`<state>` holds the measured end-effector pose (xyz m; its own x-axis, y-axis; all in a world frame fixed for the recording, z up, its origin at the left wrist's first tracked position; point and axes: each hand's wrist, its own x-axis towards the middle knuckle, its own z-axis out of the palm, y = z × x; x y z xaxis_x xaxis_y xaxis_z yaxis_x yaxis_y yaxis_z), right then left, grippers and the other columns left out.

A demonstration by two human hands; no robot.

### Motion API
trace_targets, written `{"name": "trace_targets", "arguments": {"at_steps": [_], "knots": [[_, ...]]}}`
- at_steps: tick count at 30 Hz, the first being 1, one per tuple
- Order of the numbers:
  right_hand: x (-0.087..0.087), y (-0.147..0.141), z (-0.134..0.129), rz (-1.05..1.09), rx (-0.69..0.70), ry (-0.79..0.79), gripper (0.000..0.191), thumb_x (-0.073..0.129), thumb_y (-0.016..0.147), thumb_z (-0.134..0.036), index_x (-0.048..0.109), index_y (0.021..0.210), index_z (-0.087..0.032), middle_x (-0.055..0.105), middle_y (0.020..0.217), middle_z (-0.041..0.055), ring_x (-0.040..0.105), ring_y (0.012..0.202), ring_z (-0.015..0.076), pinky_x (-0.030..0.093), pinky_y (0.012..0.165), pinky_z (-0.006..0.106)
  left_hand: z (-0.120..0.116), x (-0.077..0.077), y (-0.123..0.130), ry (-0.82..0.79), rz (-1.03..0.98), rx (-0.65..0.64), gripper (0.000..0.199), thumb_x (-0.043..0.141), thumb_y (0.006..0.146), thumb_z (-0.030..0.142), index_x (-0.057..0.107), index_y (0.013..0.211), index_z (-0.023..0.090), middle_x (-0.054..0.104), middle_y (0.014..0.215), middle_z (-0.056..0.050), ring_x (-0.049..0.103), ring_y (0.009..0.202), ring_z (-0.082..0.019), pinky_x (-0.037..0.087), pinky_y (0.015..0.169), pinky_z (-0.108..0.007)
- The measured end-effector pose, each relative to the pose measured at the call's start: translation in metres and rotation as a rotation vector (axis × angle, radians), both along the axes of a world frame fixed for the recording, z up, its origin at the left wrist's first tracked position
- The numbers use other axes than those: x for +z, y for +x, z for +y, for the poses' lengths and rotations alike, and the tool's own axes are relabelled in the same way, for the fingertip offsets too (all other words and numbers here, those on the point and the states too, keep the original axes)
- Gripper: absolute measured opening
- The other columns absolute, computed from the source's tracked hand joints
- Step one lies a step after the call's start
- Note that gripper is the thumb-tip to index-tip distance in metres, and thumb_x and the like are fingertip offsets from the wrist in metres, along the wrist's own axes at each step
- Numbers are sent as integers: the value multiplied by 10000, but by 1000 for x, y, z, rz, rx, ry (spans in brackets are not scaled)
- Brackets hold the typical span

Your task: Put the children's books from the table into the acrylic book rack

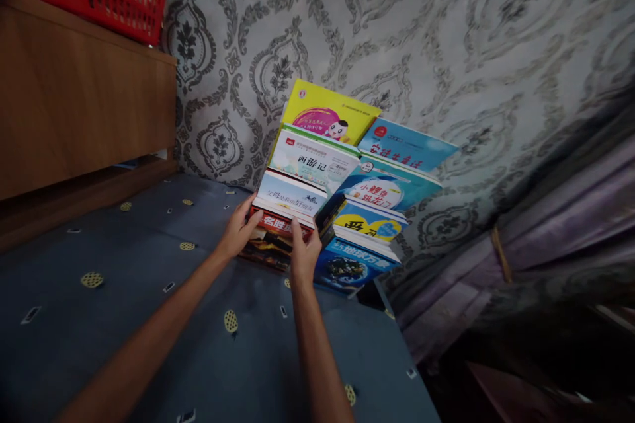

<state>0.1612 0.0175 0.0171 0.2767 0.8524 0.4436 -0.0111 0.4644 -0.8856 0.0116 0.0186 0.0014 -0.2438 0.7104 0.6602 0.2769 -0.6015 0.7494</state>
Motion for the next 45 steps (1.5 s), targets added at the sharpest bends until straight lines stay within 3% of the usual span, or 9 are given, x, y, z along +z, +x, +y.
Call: {"name": "trace_targets", "arguments": {"at_steps": [23,30,36,45], "knots": [[-5,0,5,2,-29,15,606,668,792,-527,654,1253,-135,715,1184,122,642,1119,273,495,1000,443,8,-9,2,-5,-49,-41,507,473,960,407,513,1403,164,529,1464,-140,445,1390,-252,315,1195,-447],[-8,1,2,-33,-41,32,575,651,806,-537,651,1224,-142,704,1196,119,625,1137,263,477,1014,437,-4,-10,13,-28,-92,96,475,497,948,337,492,1397,180,553,1427,-137,496,1338,-242,373,1157,-427],[-20,-5,-9,-35,-99,77,477,627,825,-531,634,1120,-156,702,1087,99,649,1005,242,506,933,412,-14,-9,26,26,-103,250,355,481,957,272,553,1293,181,592,1246,-129,540,1220,-236,421,1088,-411],[-20,-12,-15,-19,-142,72,458,621,810,-516,641,1072,-142,709,1026,88,651,951,235,511,882,387,-15,-6,25,5,-81,265,335,478,959,258,596,1267,194,602,1109,-97,574,1110,-231,448,1019,-384]]}}
